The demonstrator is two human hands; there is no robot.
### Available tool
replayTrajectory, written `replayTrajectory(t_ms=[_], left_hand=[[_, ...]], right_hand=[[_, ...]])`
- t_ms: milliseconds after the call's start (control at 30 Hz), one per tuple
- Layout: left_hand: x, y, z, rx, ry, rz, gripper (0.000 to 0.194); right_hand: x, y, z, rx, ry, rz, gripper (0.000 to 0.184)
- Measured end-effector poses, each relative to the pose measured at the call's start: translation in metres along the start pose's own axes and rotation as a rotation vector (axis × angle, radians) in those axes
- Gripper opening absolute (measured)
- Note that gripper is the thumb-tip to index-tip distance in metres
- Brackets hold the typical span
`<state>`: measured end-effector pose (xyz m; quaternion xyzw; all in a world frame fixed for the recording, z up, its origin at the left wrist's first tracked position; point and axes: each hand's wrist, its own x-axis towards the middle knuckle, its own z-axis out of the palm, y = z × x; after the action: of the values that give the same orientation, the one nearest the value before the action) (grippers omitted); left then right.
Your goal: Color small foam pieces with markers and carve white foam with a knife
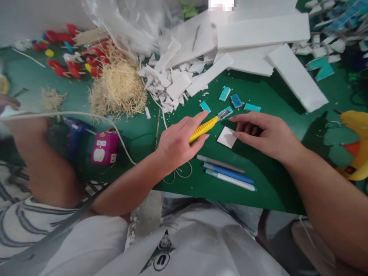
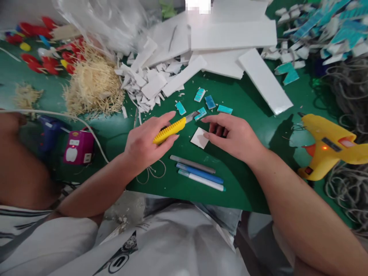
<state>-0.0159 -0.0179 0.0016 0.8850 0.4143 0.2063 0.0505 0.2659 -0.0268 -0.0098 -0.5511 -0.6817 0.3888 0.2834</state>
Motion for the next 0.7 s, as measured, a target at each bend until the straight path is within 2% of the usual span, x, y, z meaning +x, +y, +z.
replayTrajectory(t_ms=[300, 500, 700], left_hand=[[0.003, 0.001, -0.003, -0.011, 0.025, 0.044, 0.045], [0.002, 0.008, -0.006, 0.007, 0.021, -0.065, 0.033], [-0.004, 0.012, -0.010, -0.027, 0.133, 0.120, 0.024]], right_hand=[[-0.001, -0.004, -0.003, -0.032, -0.037, -0.044, 0.033], [0.000, 0.001, -0.008, -0.045, -0.100, -0.066, 0.039], [0.000, 0.004, -0.004, -0.073, -0.095, -0.088, 0.047]])
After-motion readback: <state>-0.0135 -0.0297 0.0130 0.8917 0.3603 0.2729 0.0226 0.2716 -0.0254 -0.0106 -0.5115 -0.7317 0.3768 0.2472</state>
